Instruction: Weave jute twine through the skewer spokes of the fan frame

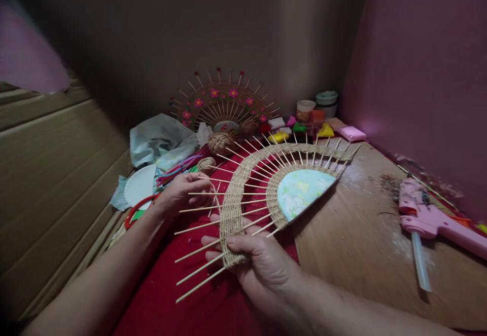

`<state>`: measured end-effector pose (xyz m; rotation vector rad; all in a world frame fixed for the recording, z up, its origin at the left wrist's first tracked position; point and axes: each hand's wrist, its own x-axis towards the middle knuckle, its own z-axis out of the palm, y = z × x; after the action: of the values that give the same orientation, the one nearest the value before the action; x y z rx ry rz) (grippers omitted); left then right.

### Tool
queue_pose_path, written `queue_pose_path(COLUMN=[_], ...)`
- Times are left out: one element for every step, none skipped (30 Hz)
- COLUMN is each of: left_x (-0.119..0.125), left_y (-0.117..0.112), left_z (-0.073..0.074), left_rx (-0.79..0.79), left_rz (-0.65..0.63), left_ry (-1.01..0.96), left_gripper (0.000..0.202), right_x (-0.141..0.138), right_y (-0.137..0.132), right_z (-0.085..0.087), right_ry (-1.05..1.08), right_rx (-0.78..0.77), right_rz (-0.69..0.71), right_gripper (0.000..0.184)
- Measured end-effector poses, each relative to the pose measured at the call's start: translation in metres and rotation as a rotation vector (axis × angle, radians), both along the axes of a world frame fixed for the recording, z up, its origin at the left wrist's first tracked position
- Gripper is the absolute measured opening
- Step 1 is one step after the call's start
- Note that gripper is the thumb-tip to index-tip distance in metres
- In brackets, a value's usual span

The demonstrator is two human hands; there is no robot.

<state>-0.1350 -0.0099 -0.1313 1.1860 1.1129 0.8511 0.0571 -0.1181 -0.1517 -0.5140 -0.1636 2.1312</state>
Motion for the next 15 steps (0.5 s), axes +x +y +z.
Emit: queue_pose_path(left_x=[-0.001, -0.002, -0.003, -0.004, -0.005, -0.006, -0.007, -0.009, -0.011, -0.013, -0.016, -0.018, -0.021, -0.023, -0.024], left_y=[-0.001, -0.001, -0.002, -0.002, -0.002, -0.001, 0.000, 0.001, 0.002, 0.003, 0.003, 0.004, 0.003, 0.003, 0.002], left_z=[0.002, 0.004, 0.006, 0.007, 0.009, 0.010, 0.011, 0.011, 0.011, 0.010, 0.009, 0.008, 0.007, 0.006, 0.006], left_rx=[-0.004, -0.002, 0.010, 0.029, 0.057, 0.097, 0.158, 0.246, 0.359, 0.489, 0.624, 0.752, 0.862, 0.951, 1.016], left_rz=[0.003, 0.010, 0.023, 0.040, 0.065, 0.098, 0.133, 0.168, 0.205, 0.237, 0.258, 0.254, 0.231, 0.201, 0.170], left_ry=[0.029, 0.065, 0.105, 0.154, 0.214, 0.285, 0.373, 0.472, 0.573, 0.666, 0.741, 0.796, 0.828, 0.840, 0.840], left_gripper=[0.018, 0.019, 0.020, 0.022, 0.025, 0.027, 0.029, 0.030, 0.030, 0.031, 0.029, 0.026, 0.022, 0.018, 0.015], right_x=[0.000, 0.000, 0.000, 0.000, 0.000, 0.000, 0.000, 0.000, 0.000, 0.000, 0.000, 0.000, 0.000, 0.000, 0.000], right_y=[0.000, -0.001, -0.001, -0.002, -0.002, -0.002, -0.001, -0.001, -0.001, 0.000, 0.001, 0.001, 0.002, 0.002, 0.002], right_z=[0.000, -0.001, -0.001, -0.001, -0.002, -0.002, -0.002, -0.003, -0.003, -0.004, -0.004, -0.004, -0.005, -0.005, -0.005], right_ry=[-0.002, -0.006, -0.009, -0.011, -0.012, -0.012, -0.012, -0.012, -0.011, -0.011, -0.013, -0.015, -0.018, -0.020, -0.022], right_rx=[0.001, 0.001, -0.001, -0.003, -0.005, -0.007, -0.009, -0.011, -0.013, -0.016, -0.019, -0.021, -0.021, -0.021, -0.016], right_rz=[0.001, 0.003, 0.004, 0.006, 0.007, 0.007, 0.005, 0.006, 0.004, 0.006, 0.005, 0.005, 0.006, 0.007, 0.010], right_gripper=[0.047, 0.047, 0.047, 0.046, 0.045, 0.044, 0.044, 0.044, 0.045, 0.046, 0.047, 0.048, 0.049, 0.049, 0.049])
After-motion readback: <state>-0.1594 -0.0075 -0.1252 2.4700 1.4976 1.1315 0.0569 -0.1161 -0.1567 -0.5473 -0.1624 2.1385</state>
